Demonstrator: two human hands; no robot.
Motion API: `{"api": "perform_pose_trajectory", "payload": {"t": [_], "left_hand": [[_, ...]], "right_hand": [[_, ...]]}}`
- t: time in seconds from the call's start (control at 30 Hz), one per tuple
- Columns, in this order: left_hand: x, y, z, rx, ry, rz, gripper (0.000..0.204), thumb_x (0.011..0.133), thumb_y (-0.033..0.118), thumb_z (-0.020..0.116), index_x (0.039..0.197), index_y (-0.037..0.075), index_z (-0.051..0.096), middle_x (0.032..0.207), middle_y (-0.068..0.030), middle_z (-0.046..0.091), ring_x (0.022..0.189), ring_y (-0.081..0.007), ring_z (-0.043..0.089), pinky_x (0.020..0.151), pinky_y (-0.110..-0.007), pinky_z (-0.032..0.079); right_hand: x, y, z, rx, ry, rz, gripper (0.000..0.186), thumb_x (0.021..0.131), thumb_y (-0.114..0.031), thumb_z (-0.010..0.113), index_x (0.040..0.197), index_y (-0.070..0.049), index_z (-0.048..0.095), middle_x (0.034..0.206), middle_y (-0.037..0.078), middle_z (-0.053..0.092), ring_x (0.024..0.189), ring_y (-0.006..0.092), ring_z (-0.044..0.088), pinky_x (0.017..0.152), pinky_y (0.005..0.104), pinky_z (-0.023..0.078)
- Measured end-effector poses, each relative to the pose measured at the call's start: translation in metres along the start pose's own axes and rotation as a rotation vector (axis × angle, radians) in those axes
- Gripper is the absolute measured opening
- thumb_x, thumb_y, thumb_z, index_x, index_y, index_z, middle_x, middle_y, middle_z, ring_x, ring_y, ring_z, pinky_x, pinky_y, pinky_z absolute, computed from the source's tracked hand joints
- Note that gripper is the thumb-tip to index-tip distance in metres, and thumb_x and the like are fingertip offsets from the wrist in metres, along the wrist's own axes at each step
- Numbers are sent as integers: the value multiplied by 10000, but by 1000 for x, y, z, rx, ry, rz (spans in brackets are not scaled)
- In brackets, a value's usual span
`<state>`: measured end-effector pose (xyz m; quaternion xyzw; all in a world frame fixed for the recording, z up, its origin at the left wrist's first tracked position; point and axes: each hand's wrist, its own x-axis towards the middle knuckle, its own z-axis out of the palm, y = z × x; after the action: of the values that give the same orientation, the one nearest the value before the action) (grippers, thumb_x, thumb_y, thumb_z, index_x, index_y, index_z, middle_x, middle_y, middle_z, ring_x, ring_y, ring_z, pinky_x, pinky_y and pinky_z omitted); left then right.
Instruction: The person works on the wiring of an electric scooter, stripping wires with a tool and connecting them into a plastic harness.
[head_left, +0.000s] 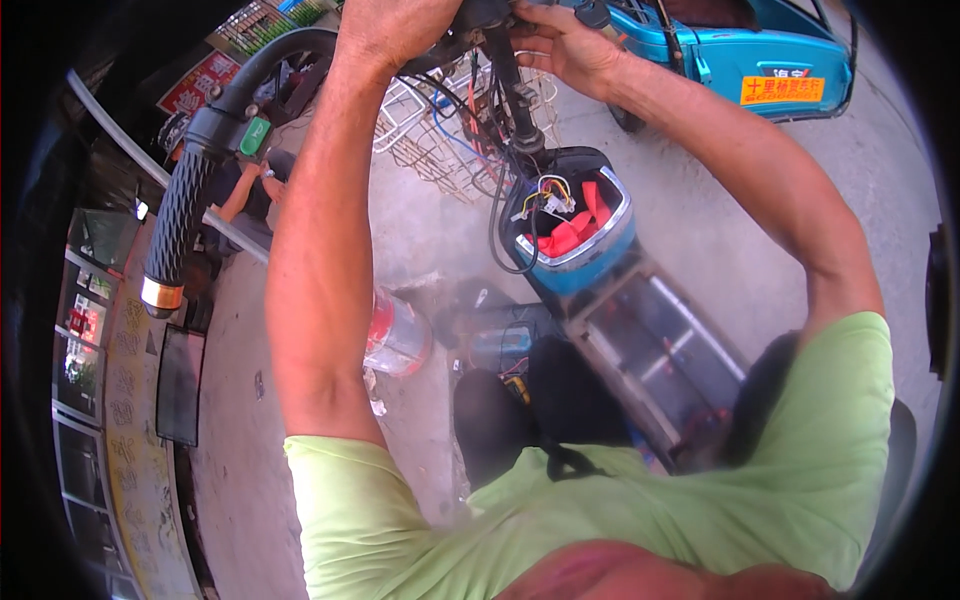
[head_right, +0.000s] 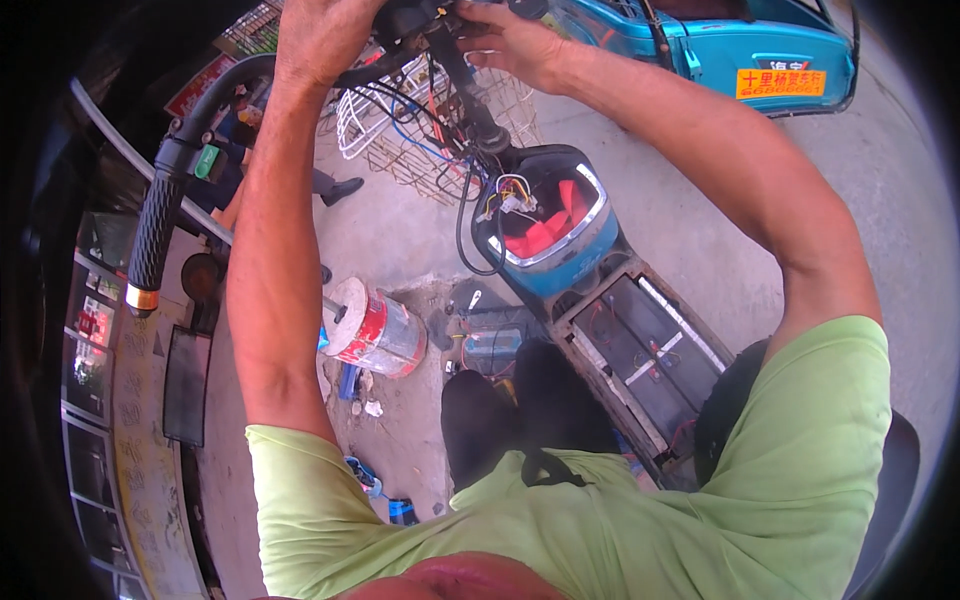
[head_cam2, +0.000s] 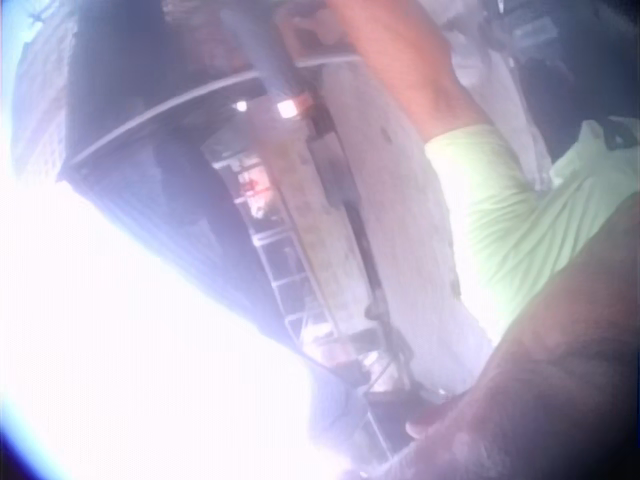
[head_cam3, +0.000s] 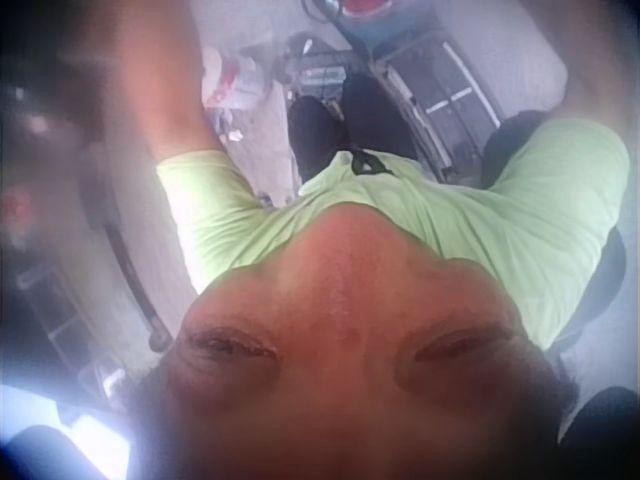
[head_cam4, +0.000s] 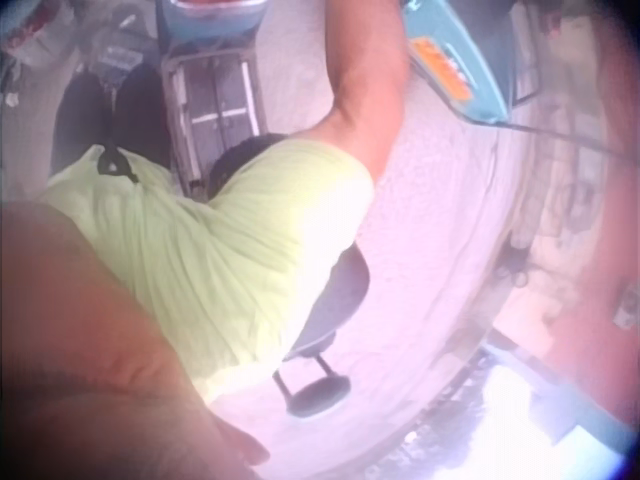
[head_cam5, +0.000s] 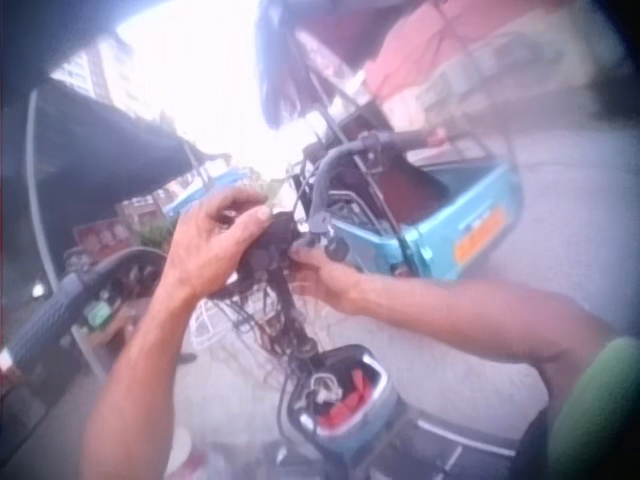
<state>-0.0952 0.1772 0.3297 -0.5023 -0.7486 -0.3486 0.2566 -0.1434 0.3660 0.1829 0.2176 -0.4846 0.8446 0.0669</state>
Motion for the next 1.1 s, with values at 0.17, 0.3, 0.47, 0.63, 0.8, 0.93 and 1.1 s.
{"api": "perform_pose_trajectory", "payload": {"t": [0.17,0.3,0.47,0.63,0.8,0.93,1.1], "left_hand": [[-8,-13,7,99,183,310,318,912,249,716,1121,9,725,1052,-123,735,894,-209,688,818,-333,551],[-96,-20,-2,242,248,271,310,859,149,775,1157,72,732,1118,-119,701,992,-207,695,931,-306,535],[-146,-72,20,-119,365,-85,295,926,186,768,1155,4,727,1085,-71,723,1008,-136,667,917,-263,511],[-116,-84,36,-392,400,-334,327,834,91,770,1120,-12,647,1007,-94,689,941,-178,655,867,-318,531],[-112,-95,47,-276,547,-378,408,840,123,783,1162,-26,582,1104,-110,659,1005,-193,634,915,-324,531],[-102,-105,51,-613,538,-225,419,834,111,784,1173,-14,570,1127,-103,654,996,-186,633,916,-317,528],[-93,-102,48,-897,367,-377,375,840,87,789,1165,10,617,1049,-52,686,928,-146,638,854,-302,516]], "right_hand": [[-3,-1,-1,-48,-49,-52,472,995,-428,655,1345,-118,597,1259,78,678,1158,217,615,1029,434,454],[-4,-6,5,-93,-60,-55,454,1001,-436,644,1319,-114,615,1246,78,690,1171,215,619,1034,427,463],[-6,-1,4,-179,147,57,459,1041,-501,546,1243,-105,662,1157,69,718,1058,197,634,963,379,460],[-10,-9,7,-214,89,48,447,1049,-506,530,1206,-114,677,1132,72,721,1002,173,639,888,343,450],[-6,-8,-4,-192,29,39,407,1057,-467,537,1212,-114,667,1119,69,720,988,158,647,835,311,477],[-8,-6,7,-189,79,37,375,1070,-424,521,1245,-115,643,1125,67,719,957,151,654,813,301,487],[-10,-9,16,-228,126,28,361,1083,-398,485,1262,-116,624,1116,62,719,941,153,651,827,300,490]]}}
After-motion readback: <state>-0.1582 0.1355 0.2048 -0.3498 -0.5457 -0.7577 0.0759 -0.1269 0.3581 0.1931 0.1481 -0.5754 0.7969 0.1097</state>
